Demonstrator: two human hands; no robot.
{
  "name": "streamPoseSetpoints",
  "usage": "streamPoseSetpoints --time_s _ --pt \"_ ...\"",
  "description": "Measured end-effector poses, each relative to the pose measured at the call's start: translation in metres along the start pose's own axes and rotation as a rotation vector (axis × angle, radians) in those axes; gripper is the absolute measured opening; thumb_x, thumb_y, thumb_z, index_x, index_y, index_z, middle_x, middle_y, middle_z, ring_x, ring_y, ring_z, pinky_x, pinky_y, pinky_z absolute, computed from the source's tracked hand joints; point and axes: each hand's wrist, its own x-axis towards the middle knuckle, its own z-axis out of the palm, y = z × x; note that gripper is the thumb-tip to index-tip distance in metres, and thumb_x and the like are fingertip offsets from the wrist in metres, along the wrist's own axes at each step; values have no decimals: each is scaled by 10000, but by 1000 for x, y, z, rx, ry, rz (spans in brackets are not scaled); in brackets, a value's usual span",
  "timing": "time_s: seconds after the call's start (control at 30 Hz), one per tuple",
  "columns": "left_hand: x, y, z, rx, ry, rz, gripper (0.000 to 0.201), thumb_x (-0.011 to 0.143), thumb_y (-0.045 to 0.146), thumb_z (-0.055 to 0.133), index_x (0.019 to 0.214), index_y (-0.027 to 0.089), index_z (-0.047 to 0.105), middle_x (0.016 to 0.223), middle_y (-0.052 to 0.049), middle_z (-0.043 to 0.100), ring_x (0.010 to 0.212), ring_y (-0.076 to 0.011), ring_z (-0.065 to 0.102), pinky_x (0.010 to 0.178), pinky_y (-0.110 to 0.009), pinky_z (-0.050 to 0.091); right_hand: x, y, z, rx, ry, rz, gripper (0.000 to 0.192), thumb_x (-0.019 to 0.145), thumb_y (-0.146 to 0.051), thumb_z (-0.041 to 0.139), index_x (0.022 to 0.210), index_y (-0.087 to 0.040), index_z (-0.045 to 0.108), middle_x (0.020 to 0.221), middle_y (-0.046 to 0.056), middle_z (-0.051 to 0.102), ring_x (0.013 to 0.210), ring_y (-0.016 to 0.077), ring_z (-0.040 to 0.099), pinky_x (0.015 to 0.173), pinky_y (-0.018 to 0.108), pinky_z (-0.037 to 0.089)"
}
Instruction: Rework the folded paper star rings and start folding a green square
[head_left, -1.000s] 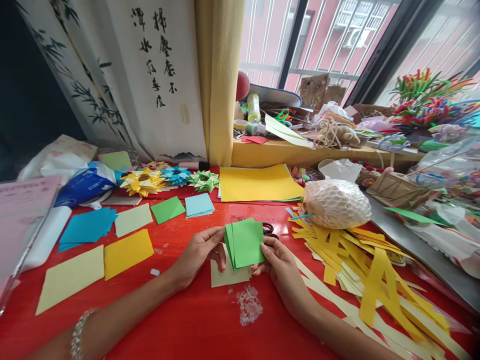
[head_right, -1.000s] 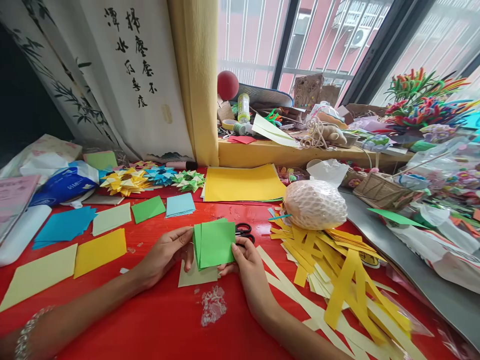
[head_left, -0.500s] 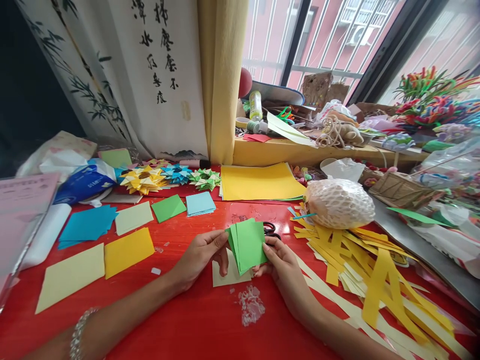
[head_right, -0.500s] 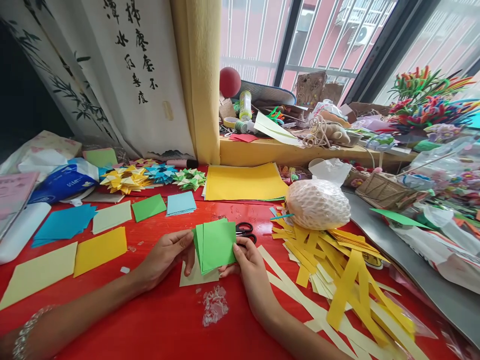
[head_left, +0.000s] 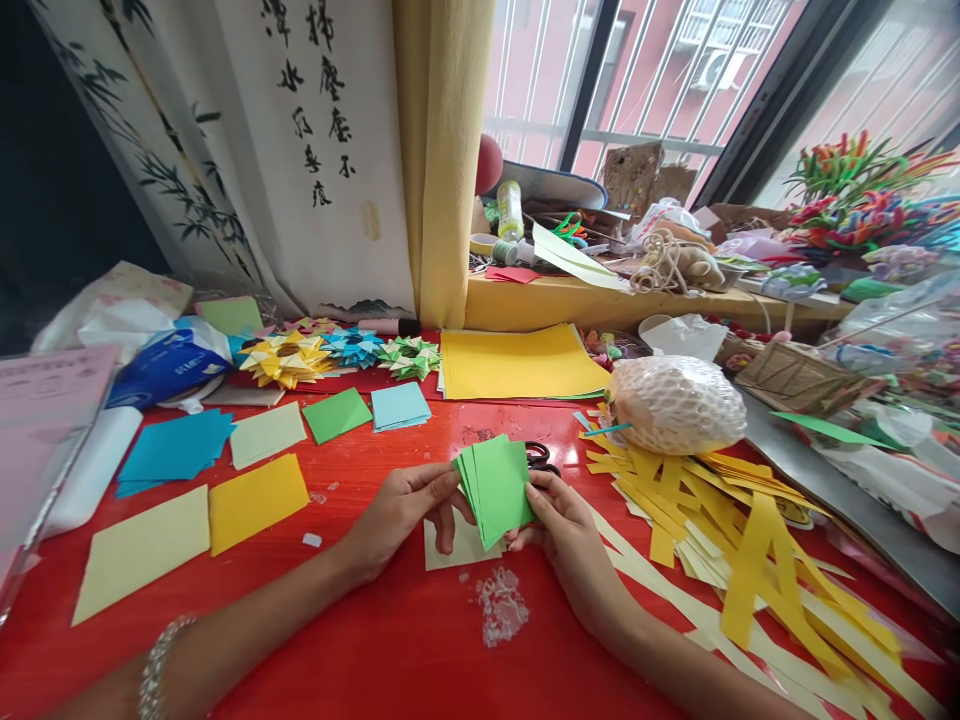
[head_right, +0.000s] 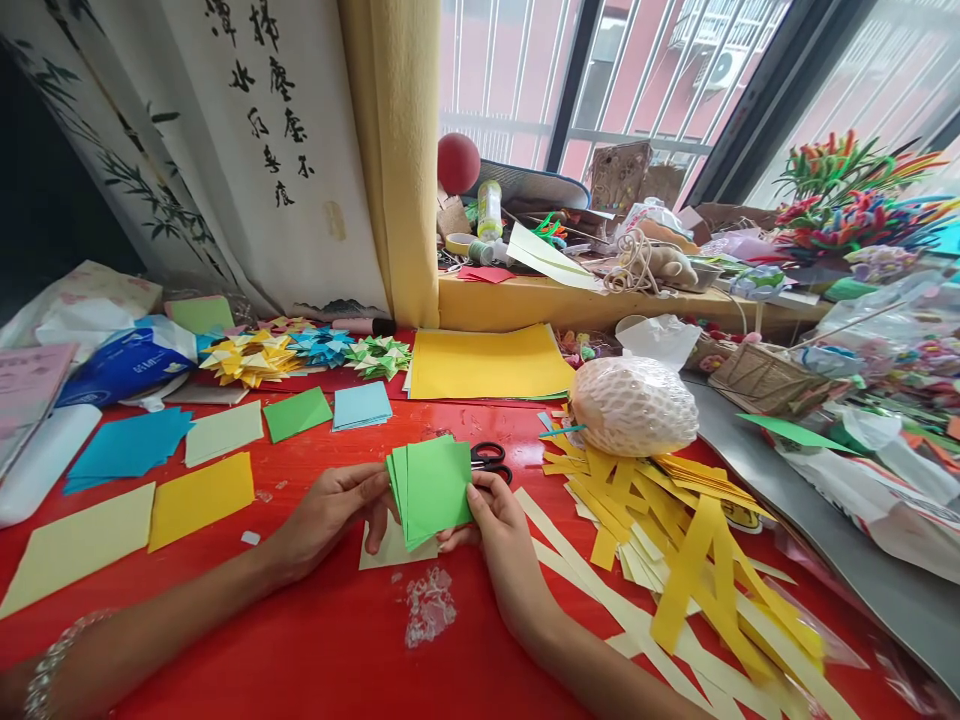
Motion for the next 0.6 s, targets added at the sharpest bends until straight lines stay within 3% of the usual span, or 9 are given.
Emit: streamPoseSetpoints --time_s 0.1,0.27,0.47,0.6 --pt "-1 1 0 50 52 11 260 859 340 440 791 116 555 689 -43 616 428 -92 514 463 -213 384 0 0 0 8 6 -3 230 841 -377 480 957 -178 476 754 8 540 551 116 571 533 250 485" --pt "-1 1 1 146 167 -3 183 839 320 467 883 149 516 614 23 553 422 -73 466 469 -197 376 -2 -1 1 24 15 -16 224 835 -359 496 971 -184 473 805 18 548 607 123 574 530 248 492" --pt "-2 -1 3 269 272 -10 256 846 419 414 811 179 498 593 48 480 440 -69 372 430 -181 299 -3 -5 4 5 -13 1 254 811 -346 535 992 -189 449 787 16 591 618 139 597 583 272 500" --pt "-4 -2 1 447 373 52 238 845 388 414 764 181 499 608 36 479 562 -105 446 522 -198 338 -5 -5 5 -98 -72 3 294 818 -362 508 1037 -185 423 575 -29 566 451 128 556 457 228 447"
